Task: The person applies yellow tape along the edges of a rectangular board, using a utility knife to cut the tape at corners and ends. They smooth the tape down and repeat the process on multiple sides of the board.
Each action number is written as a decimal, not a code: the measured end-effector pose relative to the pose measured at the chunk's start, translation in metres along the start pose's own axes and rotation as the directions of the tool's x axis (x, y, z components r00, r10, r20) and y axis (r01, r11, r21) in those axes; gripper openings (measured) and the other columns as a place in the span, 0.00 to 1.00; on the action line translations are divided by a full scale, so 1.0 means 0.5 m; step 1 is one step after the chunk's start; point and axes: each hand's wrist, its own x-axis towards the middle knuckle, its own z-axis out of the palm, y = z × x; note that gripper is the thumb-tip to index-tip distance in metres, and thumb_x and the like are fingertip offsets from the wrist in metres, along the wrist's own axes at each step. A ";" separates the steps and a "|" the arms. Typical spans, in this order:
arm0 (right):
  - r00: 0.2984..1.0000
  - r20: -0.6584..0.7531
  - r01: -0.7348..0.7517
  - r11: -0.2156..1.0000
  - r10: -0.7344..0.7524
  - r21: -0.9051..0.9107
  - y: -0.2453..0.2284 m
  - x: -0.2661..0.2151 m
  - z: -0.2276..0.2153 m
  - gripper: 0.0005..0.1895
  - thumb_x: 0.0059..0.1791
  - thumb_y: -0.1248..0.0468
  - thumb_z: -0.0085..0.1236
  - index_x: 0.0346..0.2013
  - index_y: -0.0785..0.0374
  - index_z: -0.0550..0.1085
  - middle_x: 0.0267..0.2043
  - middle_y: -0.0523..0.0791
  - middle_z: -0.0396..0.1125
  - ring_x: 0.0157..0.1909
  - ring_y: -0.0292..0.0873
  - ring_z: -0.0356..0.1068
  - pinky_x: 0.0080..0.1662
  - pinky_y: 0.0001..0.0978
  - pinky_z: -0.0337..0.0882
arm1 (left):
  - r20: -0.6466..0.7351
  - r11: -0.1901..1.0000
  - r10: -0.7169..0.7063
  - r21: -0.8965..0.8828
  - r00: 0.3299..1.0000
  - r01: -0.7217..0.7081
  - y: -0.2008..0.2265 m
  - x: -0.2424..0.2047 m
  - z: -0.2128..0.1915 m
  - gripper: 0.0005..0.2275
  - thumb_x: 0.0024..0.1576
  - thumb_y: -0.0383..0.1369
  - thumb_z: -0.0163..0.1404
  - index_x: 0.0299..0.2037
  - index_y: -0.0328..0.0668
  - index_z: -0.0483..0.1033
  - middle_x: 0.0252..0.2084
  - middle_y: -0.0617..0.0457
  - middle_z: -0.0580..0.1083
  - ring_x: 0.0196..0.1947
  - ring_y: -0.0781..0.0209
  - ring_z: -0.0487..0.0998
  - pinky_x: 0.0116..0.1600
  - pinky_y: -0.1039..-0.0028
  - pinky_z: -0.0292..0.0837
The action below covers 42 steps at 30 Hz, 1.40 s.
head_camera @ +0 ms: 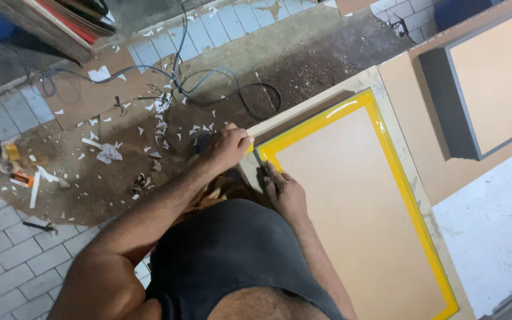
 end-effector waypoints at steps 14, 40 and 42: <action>0.896 -0.349 -0.011 0.796 0.277 0.605 -0.002 -0.037 0.035 0.15 0.52 0.61 0.60 0.47 0.70 0.78 0.31 0.44 0.73 0.32 0.34 0.67 0.36 0.28 0.69 | 0.183 0.974 0.033 -0.224 0.983 0.009 -0.087 0.054 0.075 0.32 0.49 0.41 0.67 0.58 0.42 0.62 0.47 0.42 0.76 0.47 0.47 0.79 0.51 0.58 0.75; 0.641 -0.485 -0.231 0.752 0.595 0.617 -0.038 0.029 0.061 0.16 0.50 0.52 0.62 0.36 0.63 0.76 0.24 0.48 0.68 0.26 0.43 0.68 0.33 0.37 0.69 | 0.516 0.997 0.071 -0.036 0.853 -0.062 0.013 0.140 -0.085 0.27 0.47 0.40 0.68 0.52 0.39 0.71 0.42 0.48 0.80 0.42 0.55 0.82 0.48 0.65 0.76; 0.618 -0.545 -0.245 0.798 0.566 0.551 -0.025 0.033 0.083 0.17 0.49 0.50 0.63 0.36 0.62 0.75 0.27 0.49 0.69 0.30 0.48 0.72 0.35 0.40 0.70 | 0.522 0.996 0.083 -0.027 0.849 -0.081 0.004 0.140 -0.077 0.27 0.47 0.40 0.68 0.53 0.38 0.71 0.41 0.48 0.80 0.41 0.56 0.82 0.48 0.65 0.76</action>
